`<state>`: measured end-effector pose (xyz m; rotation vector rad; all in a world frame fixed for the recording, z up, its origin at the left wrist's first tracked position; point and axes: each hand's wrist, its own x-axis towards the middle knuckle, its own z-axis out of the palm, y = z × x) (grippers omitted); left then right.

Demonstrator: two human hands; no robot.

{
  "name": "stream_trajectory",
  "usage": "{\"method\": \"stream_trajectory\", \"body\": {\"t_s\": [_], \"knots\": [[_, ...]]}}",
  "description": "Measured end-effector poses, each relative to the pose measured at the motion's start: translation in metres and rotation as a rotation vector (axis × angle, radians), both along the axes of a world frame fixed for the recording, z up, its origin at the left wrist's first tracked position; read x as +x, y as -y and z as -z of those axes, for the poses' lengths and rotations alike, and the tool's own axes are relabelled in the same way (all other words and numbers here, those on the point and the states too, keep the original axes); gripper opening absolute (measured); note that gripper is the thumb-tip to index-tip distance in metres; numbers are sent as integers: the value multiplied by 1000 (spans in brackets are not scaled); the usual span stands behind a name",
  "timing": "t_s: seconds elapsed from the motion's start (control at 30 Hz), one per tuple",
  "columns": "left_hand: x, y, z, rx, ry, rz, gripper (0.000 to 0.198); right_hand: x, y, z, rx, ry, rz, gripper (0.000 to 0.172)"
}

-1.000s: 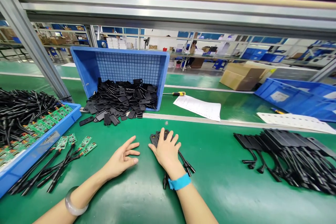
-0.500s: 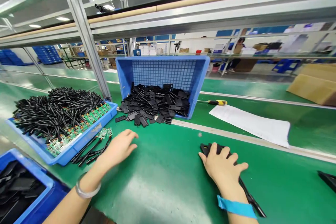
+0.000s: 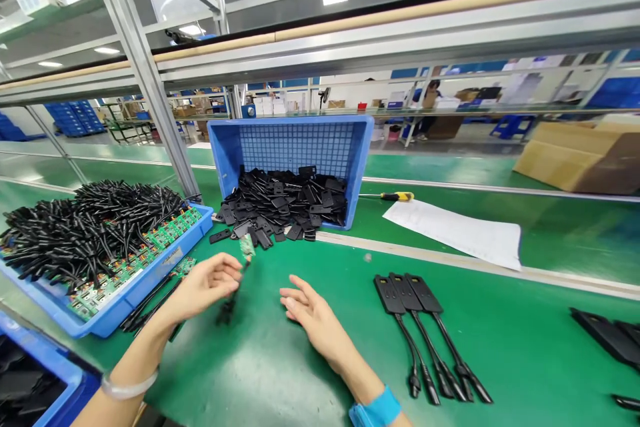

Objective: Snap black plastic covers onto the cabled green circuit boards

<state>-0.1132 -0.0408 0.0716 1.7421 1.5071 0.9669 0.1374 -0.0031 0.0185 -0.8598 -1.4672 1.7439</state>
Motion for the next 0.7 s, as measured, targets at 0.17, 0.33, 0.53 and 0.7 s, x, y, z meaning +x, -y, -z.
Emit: {"method": "stream_trajectory", "body": {"t_s": [0.17,0.33,0.53,0.7], "knots": [[26,-65,20,173,-478,3,40,-2,-3,0,-371,-242,222,68],[14,-127,34,236,-657,9,75,6,-14,4,-217,-149,309,41],[26,-125,23,243,-728,70,47,5,-12,-1,-26,-96,375,39],[63,-76,18,293,-432,116,39,6,-11,-6,89,-118,426,43]]}}
